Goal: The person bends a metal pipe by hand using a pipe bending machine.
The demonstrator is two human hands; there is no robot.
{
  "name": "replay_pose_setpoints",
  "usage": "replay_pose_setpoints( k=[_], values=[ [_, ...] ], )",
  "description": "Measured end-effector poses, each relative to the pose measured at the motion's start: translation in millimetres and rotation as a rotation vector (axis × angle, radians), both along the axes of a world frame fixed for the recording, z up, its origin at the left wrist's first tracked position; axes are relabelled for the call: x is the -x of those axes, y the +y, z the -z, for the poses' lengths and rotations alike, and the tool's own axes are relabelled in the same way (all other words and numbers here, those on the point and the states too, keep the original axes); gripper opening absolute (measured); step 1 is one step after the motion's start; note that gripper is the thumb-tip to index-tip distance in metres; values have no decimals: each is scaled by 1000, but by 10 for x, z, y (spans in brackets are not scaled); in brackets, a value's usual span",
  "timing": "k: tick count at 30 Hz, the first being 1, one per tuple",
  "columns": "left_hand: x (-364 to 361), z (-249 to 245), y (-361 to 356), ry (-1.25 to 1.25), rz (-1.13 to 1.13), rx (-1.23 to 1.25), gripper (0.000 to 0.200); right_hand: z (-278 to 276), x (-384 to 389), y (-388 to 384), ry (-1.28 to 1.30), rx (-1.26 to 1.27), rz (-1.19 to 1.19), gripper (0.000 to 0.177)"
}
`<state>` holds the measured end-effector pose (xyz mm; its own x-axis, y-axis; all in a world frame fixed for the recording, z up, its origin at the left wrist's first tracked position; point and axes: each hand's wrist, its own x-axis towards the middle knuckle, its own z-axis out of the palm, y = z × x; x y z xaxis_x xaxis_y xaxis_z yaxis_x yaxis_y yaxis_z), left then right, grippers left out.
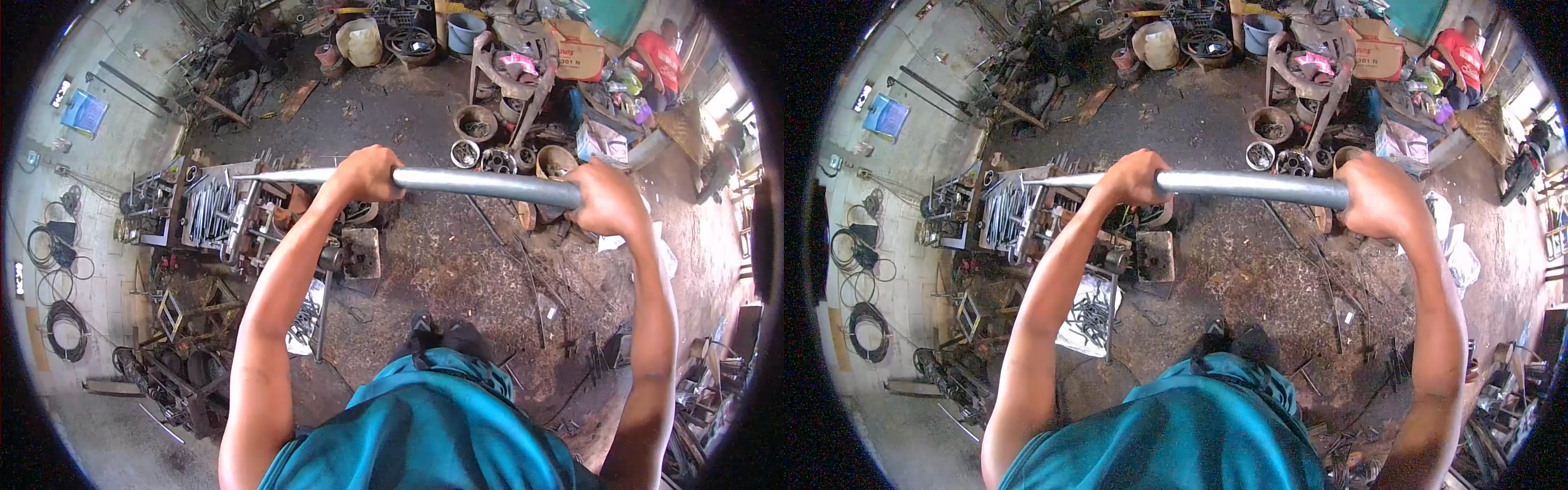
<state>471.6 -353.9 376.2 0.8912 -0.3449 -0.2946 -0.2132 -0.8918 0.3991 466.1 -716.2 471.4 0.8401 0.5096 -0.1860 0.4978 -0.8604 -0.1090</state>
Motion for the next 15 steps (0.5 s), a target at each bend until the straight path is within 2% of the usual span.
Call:
replay_pose_setpoints(
  k=[4,7,9,10,11,12,14,15],
  values=[
    [4,90,20,-113,9,-6,23,-19,-7,-14,42,-25,-8,19],
    [18,170,31,-176,-11,-20,23,65,90,-41,-144,-61,-101,21],
    [8,235,54,-175,-8,-16,23,35,169,7,-109,-28,-36,26],
    [31,248,44,-240,20,-41,22,152,229,-56,-329,-59,-134,29],
    [41,267,44,-300,49,-67,22,222,258,-52,-309,-53,-131,29],
    [36,281,55,-258,36,-12,21,197,236,-39,-204,-9,-75,28],
    [33,163,-1,-143,14,-84,20,40,102,-11,21,80,32,26],
    [-16,187,18,-77,11,-98,22,52,151,9,-107,131,4,25]
  ],
)
